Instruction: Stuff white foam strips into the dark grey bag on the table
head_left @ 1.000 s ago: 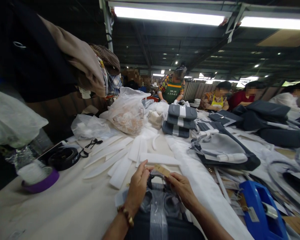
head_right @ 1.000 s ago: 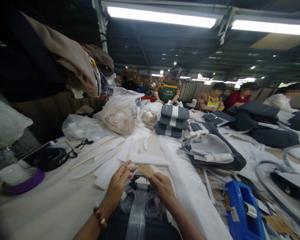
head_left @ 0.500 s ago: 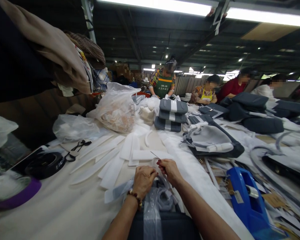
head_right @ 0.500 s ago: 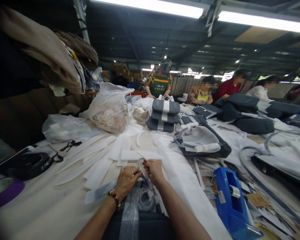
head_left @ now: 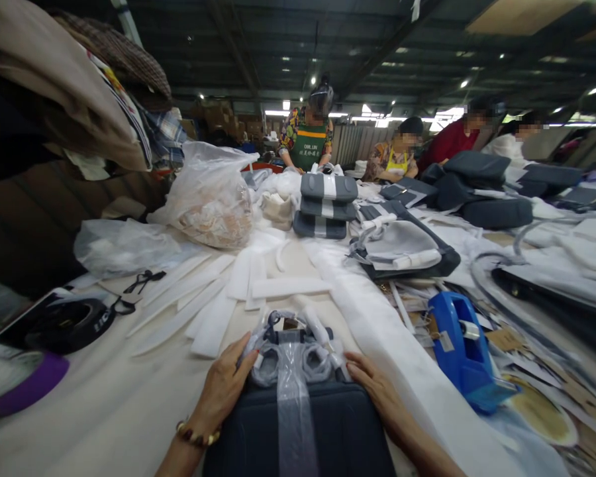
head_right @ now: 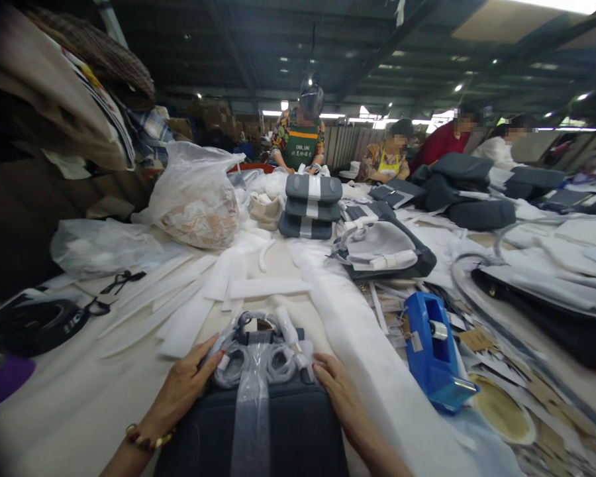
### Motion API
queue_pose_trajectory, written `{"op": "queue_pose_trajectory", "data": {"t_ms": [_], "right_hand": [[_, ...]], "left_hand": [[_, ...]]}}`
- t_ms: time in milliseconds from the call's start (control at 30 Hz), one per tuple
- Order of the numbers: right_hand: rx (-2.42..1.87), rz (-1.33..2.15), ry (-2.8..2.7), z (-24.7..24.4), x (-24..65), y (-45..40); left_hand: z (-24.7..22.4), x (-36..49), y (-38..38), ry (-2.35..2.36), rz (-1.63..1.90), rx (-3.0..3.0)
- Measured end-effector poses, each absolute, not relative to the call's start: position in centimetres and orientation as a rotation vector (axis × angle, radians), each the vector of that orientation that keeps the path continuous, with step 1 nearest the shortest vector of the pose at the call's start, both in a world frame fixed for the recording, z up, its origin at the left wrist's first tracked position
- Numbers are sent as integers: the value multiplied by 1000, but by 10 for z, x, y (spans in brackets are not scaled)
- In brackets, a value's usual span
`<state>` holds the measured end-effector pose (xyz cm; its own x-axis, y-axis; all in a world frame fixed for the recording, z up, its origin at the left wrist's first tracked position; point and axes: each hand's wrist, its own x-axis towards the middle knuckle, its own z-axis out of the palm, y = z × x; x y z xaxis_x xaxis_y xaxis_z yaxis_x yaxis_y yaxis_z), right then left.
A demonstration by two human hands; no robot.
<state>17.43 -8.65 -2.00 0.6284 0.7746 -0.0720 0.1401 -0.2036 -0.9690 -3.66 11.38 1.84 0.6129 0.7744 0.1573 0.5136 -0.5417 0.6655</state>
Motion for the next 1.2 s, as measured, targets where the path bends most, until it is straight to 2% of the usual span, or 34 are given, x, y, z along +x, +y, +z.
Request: {"op": "queue_pose_trajectory", "data": {"t_ms": [100, 367, 500, 733, 1067, 1200], "right_hand": [[-1659, 744, -633, -28, 164, -98], [-1720, 477, -643, -23, 164, -118], [-1802, 489, -781, -5, 169, -84], [-2002, 568, -918, 11, 168, -36], [-1765, 850, -815, 3, 181, -31], [-1743, 811, -833, 0, 179, -32]], "left_hand": [[17, -48, 103, 1058, 694, 2292], [6, -97, 76, 1298, 1107, 2316], [18, -66, 70, 1218, 865, 2327], [36, -18, 72, 1645, 227, 2410], [31, -22, 80, 1607, 223, 2360], [34, -21, 79, 1592, 219, 2363]]}}
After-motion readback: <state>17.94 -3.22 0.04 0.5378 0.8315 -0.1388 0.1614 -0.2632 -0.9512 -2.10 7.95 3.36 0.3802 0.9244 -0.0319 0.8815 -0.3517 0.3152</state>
